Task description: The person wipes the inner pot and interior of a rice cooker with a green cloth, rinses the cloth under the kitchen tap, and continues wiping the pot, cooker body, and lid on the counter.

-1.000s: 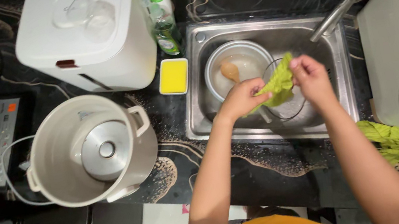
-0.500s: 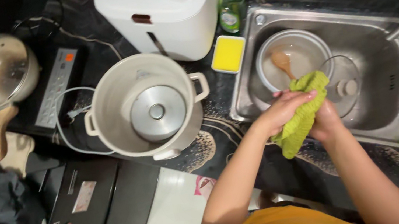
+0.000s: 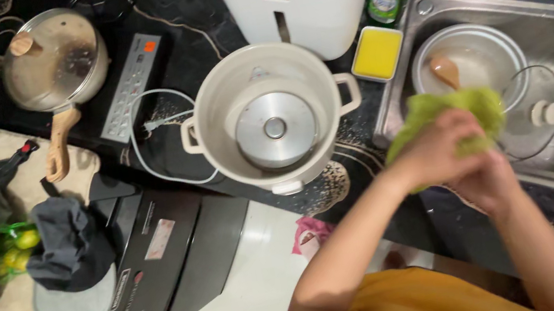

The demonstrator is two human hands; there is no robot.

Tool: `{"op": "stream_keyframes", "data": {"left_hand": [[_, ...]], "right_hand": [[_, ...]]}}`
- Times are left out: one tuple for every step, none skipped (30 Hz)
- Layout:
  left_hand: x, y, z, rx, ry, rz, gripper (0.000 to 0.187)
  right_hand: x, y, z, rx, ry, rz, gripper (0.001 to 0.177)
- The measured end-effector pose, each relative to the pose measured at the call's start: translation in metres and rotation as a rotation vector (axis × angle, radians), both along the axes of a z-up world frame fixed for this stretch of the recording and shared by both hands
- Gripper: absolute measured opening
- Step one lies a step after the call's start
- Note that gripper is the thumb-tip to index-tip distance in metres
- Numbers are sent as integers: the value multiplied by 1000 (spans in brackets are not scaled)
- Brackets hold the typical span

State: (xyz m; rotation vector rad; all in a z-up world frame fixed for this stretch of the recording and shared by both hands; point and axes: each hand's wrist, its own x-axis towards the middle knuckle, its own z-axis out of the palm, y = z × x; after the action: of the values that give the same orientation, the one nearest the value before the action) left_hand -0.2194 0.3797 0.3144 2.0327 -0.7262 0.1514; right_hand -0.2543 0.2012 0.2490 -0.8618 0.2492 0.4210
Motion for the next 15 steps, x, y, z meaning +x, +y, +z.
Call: {"op": "stream_keyframes", "data": {"left_hand": [[-11,3,9,73,77,-67,52],[-22,7,20,145,151,-135,54],[-34,12,31,194,102,-18,54],[-43,18,41,243,47,97,53],[-48,24,49,290,-8,213,53],[-51,29,56,278,-73,228,56],[-50,34,60,266,-138,244,60],[-48,40,61,255,-204,261,63],[-43,44,59,212,-166,181,63],[-38,44,55,168,-125,98,63],[-33,44,48,123,-84,15,64],[-27,44,40,112,-34,-3,62],[-20,45,31,101,15,-20,60],[-15,44,22,88,64,-38,58],[-14,42,15,84,77,18,53]], "right_hand": [[-8,9,1,74,9,-22,51],[-12,19,3,146,14,-43,53],[-16,28,7,91,10,-52,55],[-18,34,14,14,-5,-53,57],[-19,41,19,-99,-18,-40,59],[-20,45,24,-126,-98,-33,59],[-21,46,28,-152,-177,-26,60],[-19,48,30,-177,-259,-16,60],[-17,48,31,-141,-270,0,59],[-16,45,31,-107,-279,12,58],[-14,42,31,-73,-288,25,56],[-13,40,30,-108,-275,-5,55],[-13,40,30,-144,-263,-34,54],[-12,40,32,-181,-250,-63,54],[-14,43,35,-114,-272,-105,48]]}}
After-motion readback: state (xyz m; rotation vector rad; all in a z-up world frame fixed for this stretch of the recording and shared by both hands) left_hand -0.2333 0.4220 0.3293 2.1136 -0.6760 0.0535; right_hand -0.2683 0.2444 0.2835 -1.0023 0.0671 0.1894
